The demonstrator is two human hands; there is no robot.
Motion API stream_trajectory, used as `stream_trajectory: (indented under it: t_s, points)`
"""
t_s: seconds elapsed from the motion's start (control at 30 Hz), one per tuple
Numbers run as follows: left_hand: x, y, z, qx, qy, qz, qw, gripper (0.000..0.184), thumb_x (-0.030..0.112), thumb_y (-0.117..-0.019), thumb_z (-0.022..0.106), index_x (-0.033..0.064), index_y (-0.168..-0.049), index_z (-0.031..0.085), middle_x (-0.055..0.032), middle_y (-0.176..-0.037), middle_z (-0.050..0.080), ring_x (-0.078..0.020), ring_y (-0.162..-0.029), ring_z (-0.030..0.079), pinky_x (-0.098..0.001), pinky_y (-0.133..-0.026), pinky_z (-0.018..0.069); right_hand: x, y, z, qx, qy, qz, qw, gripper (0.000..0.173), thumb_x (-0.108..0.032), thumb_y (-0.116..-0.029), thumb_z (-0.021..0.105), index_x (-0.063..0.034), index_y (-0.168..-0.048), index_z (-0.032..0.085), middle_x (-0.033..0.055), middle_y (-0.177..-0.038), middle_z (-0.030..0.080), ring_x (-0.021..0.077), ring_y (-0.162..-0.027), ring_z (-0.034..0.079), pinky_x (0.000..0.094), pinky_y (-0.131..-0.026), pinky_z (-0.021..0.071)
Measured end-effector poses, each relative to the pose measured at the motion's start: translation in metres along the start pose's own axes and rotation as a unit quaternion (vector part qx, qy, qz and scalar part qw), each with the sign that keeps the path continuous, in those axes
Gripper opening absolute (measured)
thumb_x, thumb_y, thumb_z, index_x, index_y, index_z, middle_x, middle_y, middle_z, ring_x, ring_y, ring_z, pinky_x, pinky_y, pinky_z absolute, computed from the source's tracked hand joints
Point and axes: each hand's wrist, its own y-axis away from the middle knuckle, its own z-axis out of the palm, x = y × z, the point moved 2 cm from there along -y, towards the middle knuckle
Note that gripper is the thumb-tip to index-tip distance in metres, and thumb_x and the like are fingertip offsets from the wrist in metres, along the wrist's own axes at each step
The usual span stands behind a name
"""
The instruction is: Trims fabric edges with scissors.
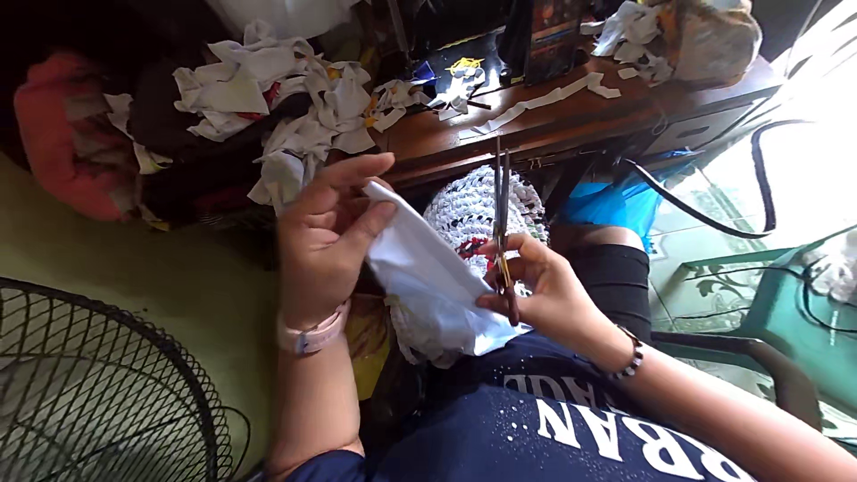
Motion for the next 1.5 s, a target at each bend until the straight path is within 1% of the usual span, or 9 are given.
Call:
stream_trajectory:
  t_s: [0.13, 0.23, 0.37, 0.53, 0.67, 0.8, 0.93, 1.23, 1.5]
  points:
    - [0.053, -0.004, -0.021, 0.024, -0.012, 0.020, 0.999, 0.040, 0.001, -0.0917, 0.071, 0.0085, -0.130, 0.062, 0.0034, -0.110, 0.072, -0.0084, -0.092, 0.071, -0.0222, -0.081, 0.0611, -0.039, 0.018, 0.016, -0.047, -0.085, -0.002, 0.995, 0.052, -0.008, -0.0795, 0.085, -0.0070, -0.124, 0.058, -0.0037, -0.087, 0.074, 0.0024, -0.076, 0.070, 0.0177, -0.071, 0.0591]
    - [0.068, -0.010, -0.027, 0.013, -0.041, 0.024, 0.999, 0.043, -0.001, -0.0917, 0.070, 0.0099, -0.132, 0.062, 0.0048, -0.109, 0.073, -0.0079, -0.092, 0.072, -0.0201, -0.082, 0.0610, -0.046, 0.024, 0.014, -0.053, -0.093, -0.023, 0.994, 0.050, -0.010, -0.0812, 0.084, -0.0082, -0.124, 0.058, -0.0043, -0.089, 0.074, 0.0015, -0.078, 0.070, 0.0166, -0.073, 0.0585]
    - [0.019, -0.033, -0.014, -0.038, -0.032, -0.005, 0.999, 0.043, -0.004, -0.0893, 0.070, 0.0068, -0.130, 0.062, 0.0063, -0.108, 0.072, -0.0041, -0.090, 0.070, -0.0203, -0.079, 0.0605, -0.013, 0.021, 0.001, 0.015, -0.041, 0.021, 0.999, 0.051, -0.010, -0.0800, 0.084, -0.0071, -0.125, 0.059, -0.0019, -0.086, 0.074, 0.0049, -0.073, 0.070, 0.0202, -0.067, 0.0591]
    - [-0.098, -0.043, 0.027, -0.051, 0.031, -0.159, 0.985, 0.038, -0.006, -0.0858, 0.072, -0.0024, -0.123, 0.066, -0.0068, -0.103, 0.072, -0.0105, -0.089, 0.070, -0.0286, -0.082, 0.0608, 0.040, 0.010, -0.023, 0.098, 0.017, 0.111, 0.989, 0.052, -0.007, -0.0783, 0.083, -0.0065, -0.124, 0.059, 0.0007, -0.083, 0.075, 0.0078, -0.067, 0.070, 0.0242, -0.064, 0.0603]
    - [-0.149, -0.041, 0.050, -0.057, 0.037, -0.253, 0.965, 0.036, -0.004, -0.0870, 0.073, 0.0018, -0.122, 0.067, -0.0063, -0.097, 0.072, -0.0080, -0.071, 0.064, -0.0235, -0.061, 0.0544, 0.063, 0.007, -0.037, 0.134, 0.024, 0.144, 0.980, 0.055, -0.006, -0.0768, 0.084, -0.0061, -0.126, 0.059, 0.0021, -0.082, 0.075, 0.0090, -0.068, 0.071, 0.0256, -0.064, 0.0609]
    - [-0.159, -0.043, 0.062, -0.064, 0.055, -0.253, 0.964, 0.036, -0.007, -0.0886, 0.070, 0.0001, -0.123, 0.066, -0.0082, -0.101, 0.072, -0.0106, -0.084, 0.069, -0.0284, -0.078, 0.0599, 0.070, 0.006, -0.040, 0.140, 0.029, 0.150, 0.978, 0.054, -0.007, -0.0759, 0.085, -0.0068, -0.124, 0.060, 0.0016, -0.081, 0.074, 0.0088, -0.067, 0.070, 0.0254, -0.064, 0.0606]
    - [-0.151, -0.042, 0.072, -0.074, -0.034, -0.175, 0.981, 0.032, -0.005, -0.0908, 0.068, 0.0001, -0.122, 0.068, -0.0101, -0.111, 0.073, -0.0109, -0.097, 0.070, -0.0288, -0.089, 0.0589, 0.073, 0.005, -0.041, 0.138, 0.031, 0.150, 0.979, 0.054, -0.008, -0.0763, 0.085, -0.0074, -0.124, 0.060, 0.0016, -0.080, 0.074, 0.0087, -0.067, 0.070, 0.0252, -0.063, 0.0602]
    - [-0.161, -0.039, 0.077, -0.059, -0.075, -0.181, 0.979, 0.031, -0.001, -0.0894, 0.072, 0.0030, -0.120, 0.069, -0.0084, -0.102, 0.072, -0.0097, -0.084, 0.069, -0.0266, -0.079, 0.0584, 0.076, 0.008, -0.044, 0.144, 0.037, 0.155, 0.977, 0.054, -0.007, -0.0762, 0.085, -0.0068, -0.124, 0.060, 0.0016, -0.079, 0.074, 0.0084, -0.066, 0.070, 0.0236, -0.062, 0.0593]
    - [-0.160, -0.036, 0.077, -0.051, -0.118, -0.171, 0.977, 0.033, 0.003, -0.0904, 0.073, 0.0034, -0.123, 0.068, -0.0095, -0.104, 0.073, -0.0113, -0.086, 0.069, -0.0289, -0.081, 0.0584, 0.077, 0.005, -0.044, 0.146, 0.046, 0.158, 0.975, 0.055, -0.007, -0.0759, 0.085, -0.0080, -0.125, 0.060, 0.0018, -0.083, 0.075, 0.0085, -0.069, 0.071, 0.0243, -0.065, 0.0602]
